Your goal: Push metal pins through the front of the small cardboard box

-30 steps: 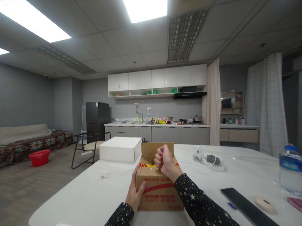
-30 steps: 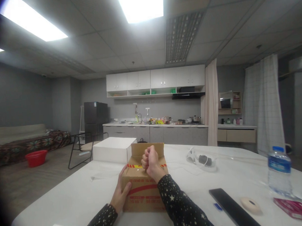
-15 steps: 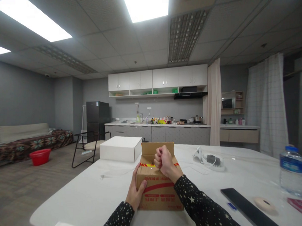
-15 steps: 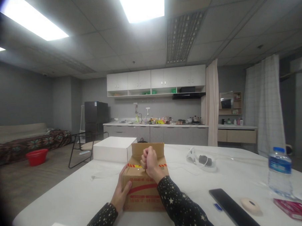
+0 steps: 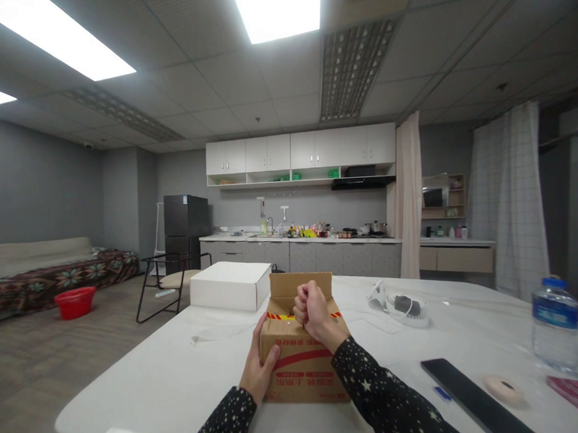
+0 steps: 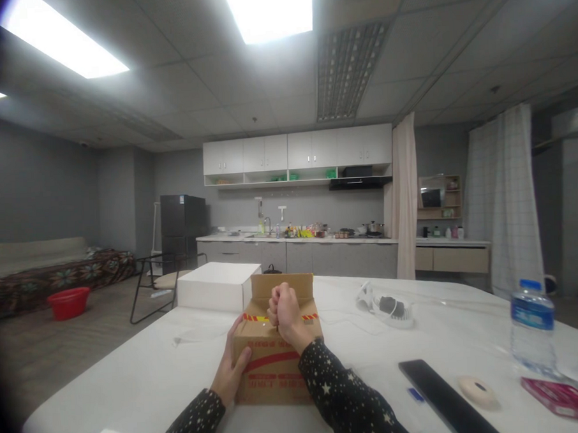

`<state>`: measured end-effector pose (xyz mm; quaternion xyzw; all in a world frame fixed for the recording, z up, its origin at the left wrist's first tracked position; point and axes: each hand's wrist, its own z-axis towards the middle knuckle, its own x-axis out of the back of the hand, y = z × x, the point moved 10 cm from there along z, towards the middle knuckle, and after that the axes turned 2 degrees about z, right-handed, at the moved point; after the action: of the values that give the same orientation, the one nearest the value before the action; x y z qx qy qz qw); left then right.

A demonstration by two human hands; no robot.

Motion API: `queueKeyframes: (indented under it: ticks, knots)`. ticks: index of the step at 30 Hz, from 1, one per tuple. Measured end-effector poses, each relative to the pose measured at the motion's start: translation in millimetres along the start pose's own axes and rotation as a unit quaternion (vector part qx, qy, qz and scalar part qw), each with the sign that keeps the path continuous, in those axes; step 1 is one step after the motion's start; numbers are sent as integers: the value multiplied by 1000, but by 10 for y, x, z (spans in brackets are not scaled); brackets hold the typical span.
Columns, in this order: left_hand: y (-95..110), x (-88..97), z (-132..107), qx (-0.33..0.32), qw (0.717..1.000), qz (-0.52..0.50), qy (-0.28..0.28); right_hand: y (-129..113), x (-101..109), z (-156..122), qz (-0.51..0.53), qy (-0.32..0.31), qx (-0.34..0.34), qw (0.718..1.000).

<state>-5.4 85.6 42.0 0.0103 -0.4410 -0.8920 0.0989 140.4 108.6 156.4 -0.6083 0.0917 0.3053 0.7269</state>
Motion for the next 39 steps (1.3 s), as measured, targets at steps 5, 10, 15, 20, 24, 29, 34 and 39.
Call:
queueKeyframes:
  ticks: [5,10,15,20,24,29,34,39]
  knots:
    - [6,7,14,-4,1000,2,-4,15,-23,-11,-4,-19,-3,1000]
    - [-4,6,2,1,1000,2,-5,-4,18,12,-3,-2,-7,1000]
    - [5,0,-11,1,1000,-9,10,9,-18,8,-18,-14,12,1000]
    - [-18,-3,-5,4,1000,-11,2,2,15,26,-20,-3,15,1000]
    - [-15,6,2,1,1000,-7,2,-1,30,32,-19,-4,16,1000]
    - [87,-1,-23,-3,999,-9,31,11,-26,15,-30,-22,44,998]
    - [99,3,-32,3,999,-10,34,15,26,40,-19,5,25,999]
    - [30,-11,-17,10,1000,-11,5,1,30,19,-17,10,16,1000]
